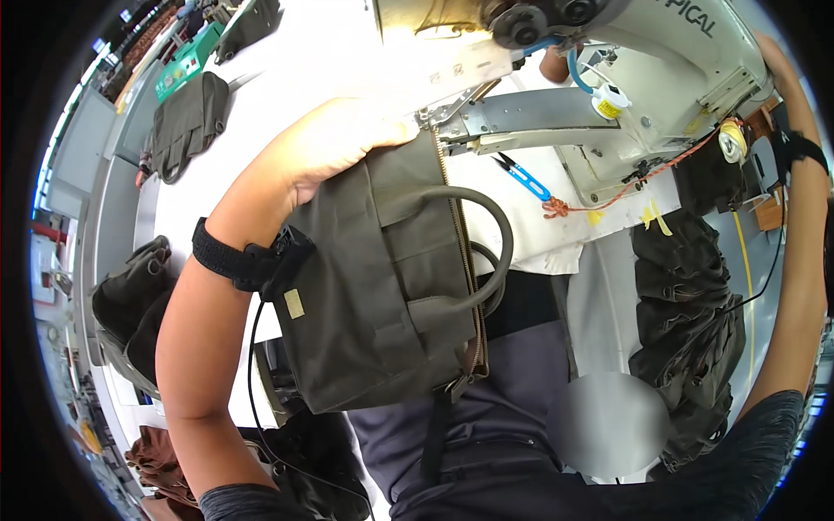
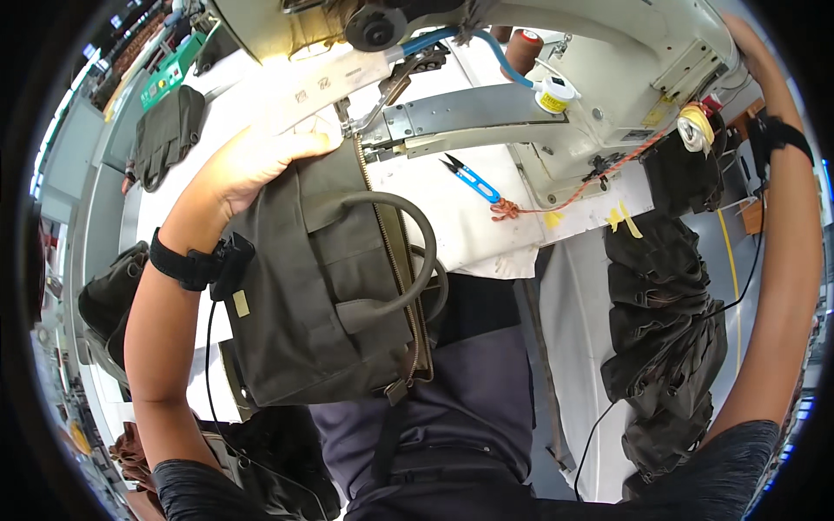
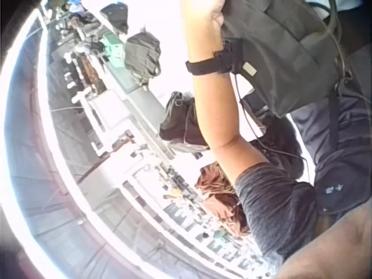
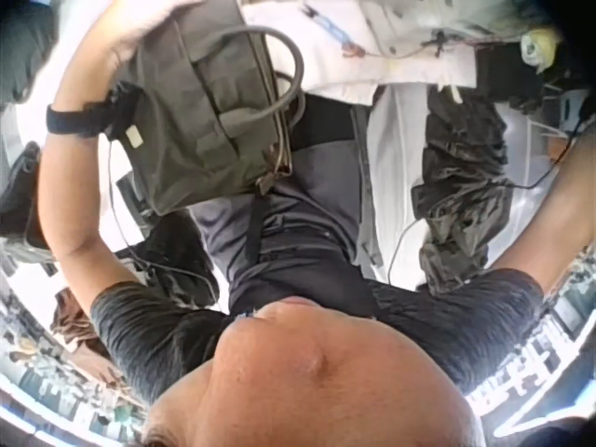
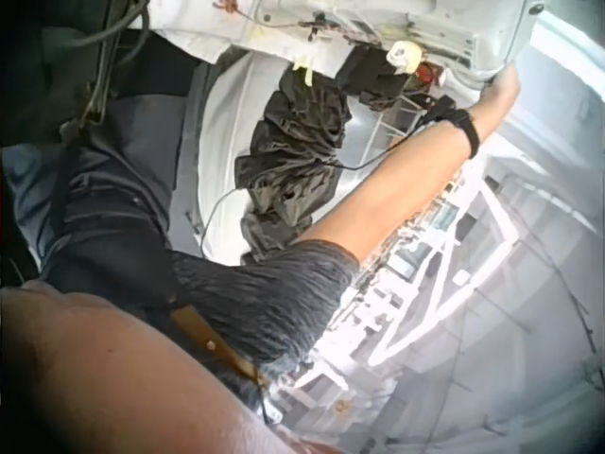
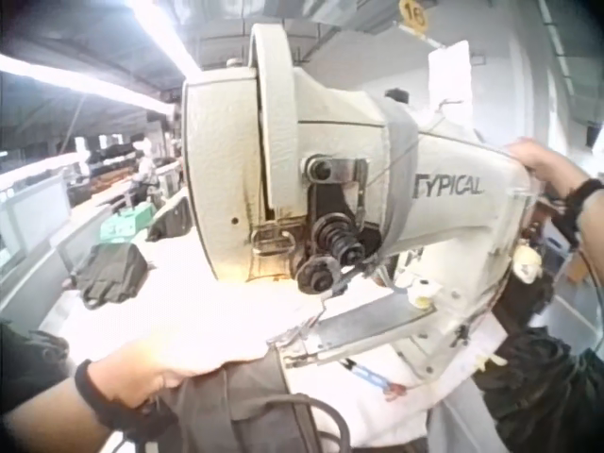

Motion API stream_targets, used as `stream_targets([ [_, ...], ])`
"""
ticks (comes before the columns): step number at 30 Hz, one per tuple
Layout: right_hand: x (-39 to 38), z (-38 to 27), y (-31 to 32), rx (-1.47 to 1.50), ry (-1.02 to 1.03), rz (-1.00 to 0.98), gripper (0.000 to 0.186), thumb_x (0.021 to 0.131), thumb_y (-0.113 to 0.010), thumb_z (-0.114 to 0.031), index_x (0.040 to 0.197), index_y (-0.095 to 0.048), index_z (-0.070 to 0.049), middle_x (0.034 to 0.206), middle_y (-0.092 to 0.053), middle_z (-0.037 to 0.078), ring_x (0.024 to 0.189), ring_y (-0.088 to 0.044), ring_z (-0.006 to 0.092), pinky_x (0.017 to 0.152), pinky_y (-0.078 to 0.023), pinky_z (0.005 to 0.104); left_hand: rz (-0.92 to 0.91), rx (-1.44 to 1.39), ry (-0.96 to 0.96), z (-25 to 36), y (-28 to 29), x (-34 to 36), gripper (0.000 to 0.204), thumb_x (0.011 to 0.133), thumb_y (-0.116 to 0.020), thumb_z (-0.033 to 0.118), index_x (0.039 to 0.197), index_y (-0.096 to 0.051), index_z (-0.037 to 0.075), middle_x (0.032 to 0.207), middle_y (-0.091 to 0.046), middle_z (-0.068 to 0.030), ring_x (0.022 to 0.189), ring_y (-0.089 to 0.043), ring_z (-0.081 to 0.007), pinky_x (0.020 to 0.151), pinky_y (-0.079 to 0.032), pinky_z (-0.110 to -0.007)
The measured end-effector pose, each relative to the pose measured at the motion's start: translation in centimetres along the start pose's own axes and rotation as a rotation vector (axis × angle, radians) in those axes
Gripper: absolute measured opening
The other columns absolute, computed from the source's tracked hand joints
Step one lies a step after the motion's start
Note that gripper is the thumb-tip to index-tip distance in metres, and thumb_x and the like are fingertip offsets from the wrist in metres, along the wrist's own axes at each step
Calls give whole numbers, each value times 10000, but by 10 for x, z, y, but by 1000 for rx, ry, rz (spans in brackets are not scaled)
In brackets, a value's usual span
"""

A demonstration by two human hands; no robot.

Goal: The person operates an industrial sewing machine to stitch a zipper onto a dark green fabric bag. They repeatedly guide the bag under the needle, align the zipper tape, and sew along the edges. The person frequently pauses to reposition the bag, check the stitching, and adjust the zipper pull.

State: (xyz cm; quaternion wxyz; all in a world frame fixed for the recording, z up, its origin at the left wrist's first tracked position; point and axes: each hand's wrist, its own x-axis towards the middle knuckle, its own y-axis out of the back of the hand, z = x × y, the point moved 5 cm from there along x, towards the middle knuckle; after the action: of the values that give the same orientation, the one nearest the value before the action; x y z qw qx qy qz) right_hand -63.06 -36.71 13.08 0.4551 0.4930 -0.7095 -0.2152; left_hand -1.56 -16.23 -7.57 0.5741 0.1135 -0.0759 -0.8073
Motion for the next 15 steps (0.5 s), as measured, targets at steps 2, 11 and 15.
stream_targets([
  [2, 2, 12, 5, 100, -82, -26, 588, 1082, -535, -504, 1345, -706, -7, 1268, -731, 104, 1153, -655, 146, 988, -482, 269, -23, 51, 0, 5, -1, 0, 319, 963, -728, 175, 1234, -725, 7, 1153, -728, -51, 1052, -648, -139, 971, -511, -299],
  [11, -137, 97, -64, 209, -80, 610, 677, 1085, -485, -566, 1242, -723, 48, 1164, -757, 160, 1092, -673, 230, 1021, -478, 353, 0, -39, -20, -5, -3, 2, 293, 979, -728, 195, 1201, -749, 4, 1125, -747, -37, 1045, -653, -128, 983, -508, -287],
  [15, -99, 116, 14, 413, -73, 610, 640, 1061, -545, -539, 1190, -741, 57, 1101, -764, 135, 1016, -682, 226, 966, -496, 334, -52, -18, 6, 0, -5, 6, 308, 977, -730, 190, 1214, -743, -5, 1147, -739, -39, 1046, -647, -125, 981, -508, -289],
])
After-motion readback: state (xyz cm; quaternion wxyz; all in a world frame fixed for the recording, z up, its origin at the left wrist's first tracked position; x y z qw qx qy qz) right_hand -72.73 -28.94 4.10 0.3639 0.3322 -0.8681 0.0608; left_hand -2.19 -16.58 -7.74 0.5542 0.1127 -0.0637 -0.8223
